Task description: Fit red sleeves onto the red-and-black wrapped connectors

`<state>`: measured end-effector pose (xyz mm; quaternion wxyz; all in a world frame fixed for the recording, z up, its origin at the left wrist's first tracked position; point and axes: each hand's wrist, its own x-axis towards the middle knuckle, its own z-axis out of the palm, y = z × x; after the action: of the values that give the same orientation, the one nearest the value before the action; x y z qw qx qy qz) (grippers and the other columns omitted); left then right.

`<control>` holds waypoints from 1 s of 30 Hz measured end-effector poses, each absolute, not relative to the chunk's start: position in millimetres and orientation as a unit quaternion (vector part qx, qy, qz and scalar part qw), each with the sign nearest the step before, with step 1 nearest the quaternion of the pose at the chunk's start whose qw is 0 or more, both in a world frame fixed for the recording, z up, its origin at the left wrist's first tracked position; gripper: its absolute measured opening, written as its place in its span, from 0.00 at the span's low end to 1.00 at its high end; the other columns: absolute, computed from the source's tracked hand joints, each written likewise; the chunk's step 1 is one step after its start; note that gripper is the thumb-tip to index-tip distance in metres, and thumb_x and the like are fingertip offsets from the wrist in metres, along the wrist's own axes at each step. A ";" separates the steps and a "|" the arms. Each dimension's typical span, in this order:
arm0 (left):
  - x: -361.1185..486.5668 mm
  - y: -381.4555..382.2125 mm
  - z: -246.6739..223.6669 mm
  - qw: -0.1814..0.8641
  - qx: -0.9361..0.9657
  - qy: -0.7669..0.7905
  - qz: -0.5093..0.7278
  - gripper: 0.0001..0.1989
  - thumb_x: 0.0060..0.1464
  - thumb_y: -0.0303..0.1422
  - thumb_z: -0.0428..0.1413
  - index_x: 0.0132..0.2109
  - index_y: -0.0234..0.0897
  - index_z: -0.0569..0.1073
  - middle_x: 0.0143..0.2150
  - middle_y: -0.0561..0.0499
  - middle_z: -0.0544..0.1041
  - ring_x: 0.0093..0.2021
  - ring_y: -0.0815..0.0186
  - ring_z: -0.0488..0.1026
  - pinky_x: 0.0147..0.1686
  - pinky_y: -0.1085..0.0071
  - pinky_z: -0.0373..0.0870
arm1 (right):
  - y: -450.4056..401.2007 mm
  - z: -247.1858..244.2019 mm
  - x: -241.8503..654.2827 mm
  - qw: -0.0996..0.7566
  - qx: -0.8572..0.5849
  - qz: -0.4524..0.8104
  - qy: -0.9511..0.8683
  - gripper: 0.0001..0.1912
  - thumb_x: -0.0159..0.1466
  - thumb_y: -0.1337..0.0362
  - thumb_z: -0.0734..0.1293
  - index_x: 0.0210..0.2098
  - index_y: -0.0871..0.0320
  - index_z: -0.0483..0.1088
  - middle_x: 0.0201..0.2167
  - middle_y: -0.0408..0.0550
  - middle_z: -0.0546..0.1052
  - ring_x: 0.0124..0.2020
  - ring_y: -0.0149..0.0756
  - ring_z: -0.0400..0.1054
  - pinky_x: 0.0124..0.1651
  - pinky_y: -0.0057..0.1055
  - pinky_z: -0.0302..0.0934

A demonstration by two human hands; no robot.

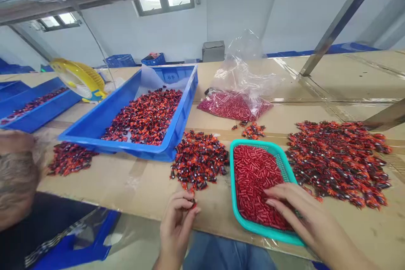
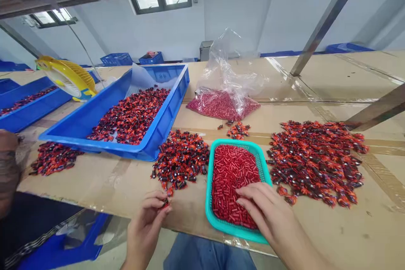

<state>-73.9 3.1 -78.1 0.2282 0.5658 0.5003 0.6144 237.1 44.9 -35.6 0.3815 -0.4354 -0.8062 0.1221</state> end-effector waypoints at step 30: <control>11.4 -12.9 -16.6 0.497 0.519 0.323 0.616 0.09 0.65 0.27 0.63 0.48 0.46 0.73 0.45 0.56 0.89 0.47 0.71 0.80 0.46 0.76 0.80 | -13.2 13.5 180.4 0.572 -0.363 0.379 -0.631 0.04 0.72 0.61 0.70 0.42 0.54 0.76 0.30 0.47 0.79 0.33 0.36 0.76 0.38 0.34 0.75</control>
<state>11.4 -12.9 -16.6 0.4967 0.5190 0.3229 0.6162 180.4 -13.2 13.5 0.5717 -0.3627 -0.6308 0.3792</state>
